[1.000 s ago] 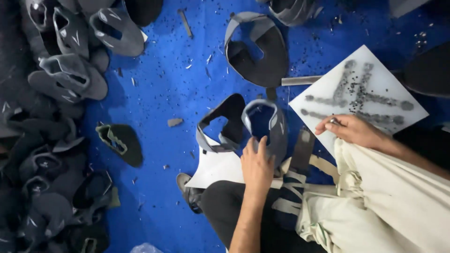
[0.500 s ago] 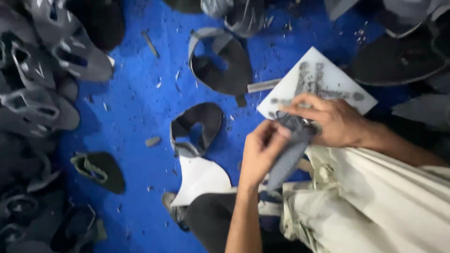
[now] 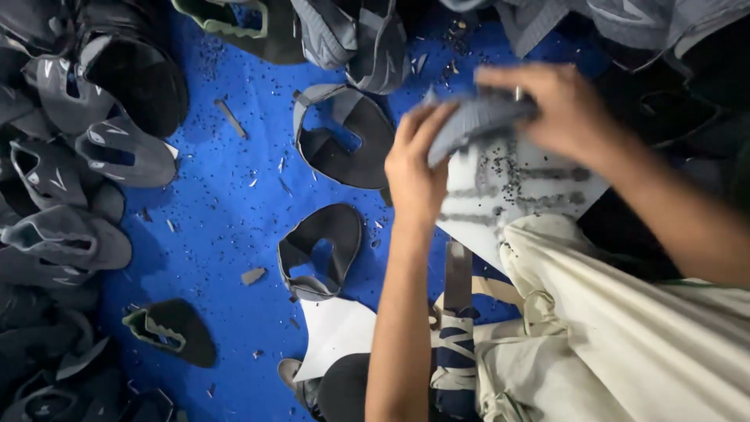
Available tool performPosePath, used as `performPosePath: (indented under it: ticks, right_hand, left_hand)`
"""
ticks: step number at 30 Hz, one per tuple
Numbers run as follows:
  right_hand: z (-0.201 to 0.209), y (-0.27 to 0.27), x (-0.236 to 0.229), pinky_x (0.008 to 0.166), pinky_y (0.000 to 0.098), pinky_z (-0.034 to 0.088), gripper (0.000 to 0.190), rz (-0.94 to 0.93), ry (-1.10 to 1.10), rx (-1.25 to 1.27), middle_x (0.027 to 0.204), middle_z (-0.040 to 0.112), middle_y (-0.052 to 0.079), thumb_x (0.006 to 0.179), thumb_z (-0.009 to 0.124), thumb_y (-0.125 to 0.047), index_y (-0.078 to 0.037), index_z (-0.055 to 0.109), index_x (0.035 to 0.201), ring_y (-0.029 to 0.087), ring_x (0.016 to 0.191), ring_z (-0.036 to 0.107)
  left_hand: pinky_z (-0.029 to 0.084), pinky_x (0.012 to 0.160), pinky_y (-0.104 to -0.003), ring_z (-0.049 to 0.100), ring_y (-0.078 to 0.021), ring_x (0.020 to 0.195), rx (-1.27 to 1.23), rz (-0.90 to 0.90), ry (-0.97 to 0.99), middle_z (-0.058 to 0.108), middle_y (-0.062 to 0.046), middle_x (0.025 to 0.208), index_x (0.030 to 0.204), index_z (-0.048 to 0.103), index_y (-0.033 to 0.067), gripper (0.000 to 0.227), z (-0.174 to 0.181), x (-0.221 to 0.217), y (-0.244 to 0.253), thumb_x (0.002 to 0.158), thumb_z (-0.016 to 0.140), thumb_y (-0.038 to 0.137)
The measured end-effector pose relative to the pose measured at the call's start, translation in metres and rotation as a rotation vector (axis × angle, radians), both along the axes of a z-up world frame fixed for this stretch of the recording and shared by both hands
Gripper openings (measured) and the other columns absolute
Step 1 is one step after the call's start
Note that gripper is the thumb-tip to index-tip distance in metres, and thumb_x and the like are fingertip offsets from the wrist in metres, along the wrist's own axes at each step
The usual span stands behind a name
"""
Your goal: Punching decorative patterns and holes into shoe uppers using a hammer and a punch tool.
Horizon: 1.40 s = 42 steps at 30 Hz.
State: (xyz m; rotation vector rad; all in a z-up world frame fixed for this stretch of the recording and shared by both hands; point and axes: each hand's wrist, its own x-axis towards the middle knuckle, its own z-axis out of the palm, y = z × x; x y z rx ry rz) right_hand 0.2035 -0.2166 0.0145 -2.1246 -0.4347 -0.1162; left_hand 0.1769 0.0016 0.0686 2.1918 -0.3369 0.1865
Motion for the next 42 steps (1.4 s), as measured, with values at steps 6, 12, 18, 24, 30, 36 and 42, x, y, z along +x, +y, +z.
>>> performPosePath:
  ticks: [6, 12, 18, 24, 30, 36, 42]
  right_hand:
    - [-0.108, -0.039, -0.004, 0.107, 0.0419, 0.052, 0.084, 0.001, -0.015, -0.259, 0.149, 0.058, 0.013, 0.068, 0.071, 0.005, -0.023, 0.063, 0.146, 0.034, 0.127, 0.065]
    - [-0.075, -0.012, -0.11, 0.063, 0.0403, 0.06, 0.072, -0.086, 0.269, -0.676, 0.163, 0.043, -0.003, 0.083, 0.063, -0.003, -0.032, 0.055, 0.149, 0.03, 0.073, 0.074]
    - [-0.102, -0.014, -0.135, 0.057, 0.0396, 0.06, 0.078, 0.1, 0.246, -0.682, 0.168, 0.029, 0.007, 0.073, 0.069, -0.012, -0.031, 0.052, 0.147, 0.028, 0.061, 0.073]
    - [-0.097, -0.008, -0.125, 0.061, 0.0409, 0.062, 0.084, 0.257, 0.362, -0.872, 0.172, 0.013, 0.01, 0.076, 0.073, -0.022, -0.035, 0.044, 0.154, 0.03, 0.066, 0.075]
    - [-0.124, -0.025, -0.116, 0.065, 0.0414, 0.062, 0.057, 0.106, 0.373, -0.532, 0.159, 0.047, 0.005, 0.071, 0.067, -0.009, -0.032, 0.072, 0.123, 0.028, 0.076, 0.077]
    - [-0.178, -0.076, -0.055, 0.091, 0.0452, 0.059, 0.034, -0.161, 0.109, -0.437, 0.128, 0.07, 0.011, 0.096, 0.058, -0.006, -0.013, 0.072, 0.126, 0.034, 0.106, 0.072]
    - [-0.153, -0.068, -0.071, 0.08, 0.0486, 0.06, 0.047, -0.087, 0.289, -0.795, 0.132, 0.07, 0.01, 0.081, 0.06, -0.01, -0.009, 0.069, 0.127, 0.035, 0.099, 0.073]
  left_hand:
    - [0.053, 0.115, -0.035, 0.069, -0.028, 0.13, -0.015, -0.206, 0.11, 0.071, -0.007, 0.135, 0.125, 0.074, 0.0178, 0.061, -0.151, 0.0, 0.008, 0.078, 0.05, -0.013]
    - [0.043, 0.122, -0.044, 0.058, -0.0346, 0.139, 0.26, -0.217, 0.051, 0.062, -0.011, 0.146, 0.136, 0.064, 0.0158, 0.057, -0.126, -0.092, 0.007, 0.083, 0.053, -0.003]
    - [0.038, 0.118, -0.051, 0.053, -0.0426, 0.137, 0.508, -0.303, -0.007, 0.056, -0.019, 0.149, 0.139, 0.062, 0.0206, 0.054, -0.15, -0.118, 0.009, 0.087, 0.056, 0.007]
    - [0.034, 0.122, -0.058, 0.047, -0.0504, 0.143, 0.691, -0.229, -0.103, 0.045, -0.028, 0.157, 0.15, 0.054, 0.0085, 0.056, -0.154, -0.165, -0.003, 0.094, 0.053, 0.013]
    - [0.035, 0.112, -0.06, 0.049, -0.0441, 0.142, 0.548, -0.187, 0.023, 0.051, -0.023, 0.154, 0.129, 0.067, 0.0094, 0.038, -0.174, -0.169, 0.006, 0.092, 0.062, 0.015]
    - [0.041, 0.109, -0.05, 0.051, -0.043, 0.128, 0.178, 0.487, 0.098, 0.049, -0.028, 0.142, 0.137, 0.057, -0.0029, 0.069, -0.174, -0.077, 0.055, 0.079, 0.086, 0.023]
    - [0.053, 0.094, -0.041, 0.069, -0.0281, 0.089, -0.056, 0.431, 0.346, 0.043, -0.03, 0.15, 0.133, 0.063, 0.0026, 0.06, -0.221, -0.068, 0.062, 0.082, 0.083, 0.027]
